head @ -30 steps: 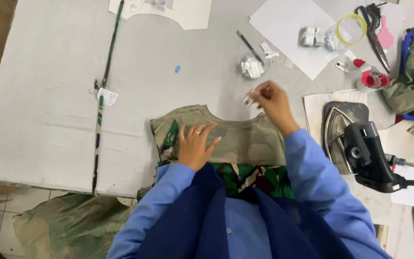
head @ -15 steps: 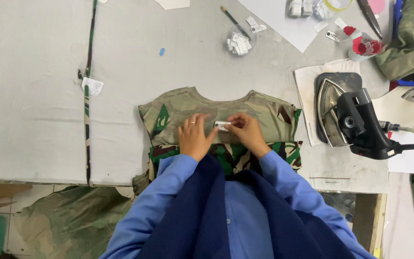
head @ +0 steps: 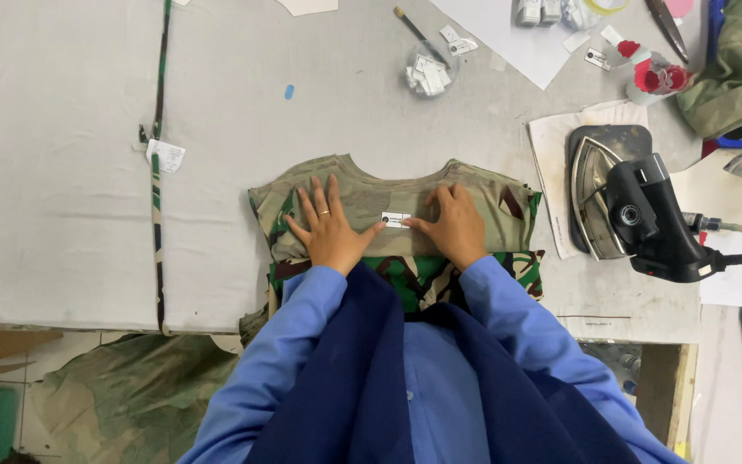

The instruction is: The person irons a camouflage-patterned shirt laid flat on a white work table. They repeatedly pick up small white labels from a pile, place them on the shirt's collar area, and press them down with a steam iron. The person adjusts the shirt's position and smooths the fabric between ironing passes.

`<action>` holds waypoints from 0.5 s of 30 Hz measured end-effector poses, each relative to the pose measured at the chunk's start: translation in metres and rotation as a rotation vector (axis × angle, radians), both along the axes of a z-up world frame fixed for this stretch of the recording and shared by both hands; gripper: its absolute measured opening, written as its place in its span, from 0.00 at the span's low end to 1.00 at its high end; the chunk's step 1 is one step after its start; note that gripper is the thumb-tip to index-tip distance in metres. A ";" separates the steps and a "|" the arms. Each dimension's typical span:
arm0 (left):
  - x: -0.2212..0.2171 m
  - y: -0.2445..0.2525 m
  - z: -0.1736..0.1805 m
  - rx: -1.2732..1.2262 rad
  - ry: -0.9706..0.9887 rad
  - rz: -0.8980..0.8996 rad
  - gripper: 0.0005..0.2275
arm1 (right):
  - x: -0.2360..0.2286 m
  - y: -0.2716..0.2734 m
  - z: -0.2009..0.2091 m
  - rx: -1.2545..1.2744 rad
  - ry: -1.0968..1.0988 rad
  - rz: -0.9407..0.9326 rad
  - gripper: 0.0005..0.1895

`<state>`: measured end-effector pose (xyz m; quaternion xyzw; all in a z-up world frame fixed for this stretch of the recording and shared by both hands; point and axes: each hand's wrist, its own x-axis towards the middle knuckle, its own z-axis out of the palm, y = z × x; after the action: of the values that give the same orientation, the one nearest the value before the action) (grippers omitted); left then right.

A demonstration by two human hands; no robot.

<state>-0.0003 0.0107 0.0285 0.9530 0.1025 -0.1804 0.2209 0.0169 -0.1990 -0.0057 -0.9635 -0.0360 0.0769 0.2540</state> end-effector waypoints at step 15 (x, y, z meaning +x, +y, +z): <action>-0.001 0.002 -0.010 -0.006 -0.034 0.005 0.49 | 0.005 -0.001 -0.004 -0.014 0.066 0.000 0.28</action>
<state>-0.0009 0.0130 0.0181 0.9550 0.1004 -0.1640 0.2260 0.0222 -0.2003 -0.0100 -0.9622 -0.0268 0.1090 0.2482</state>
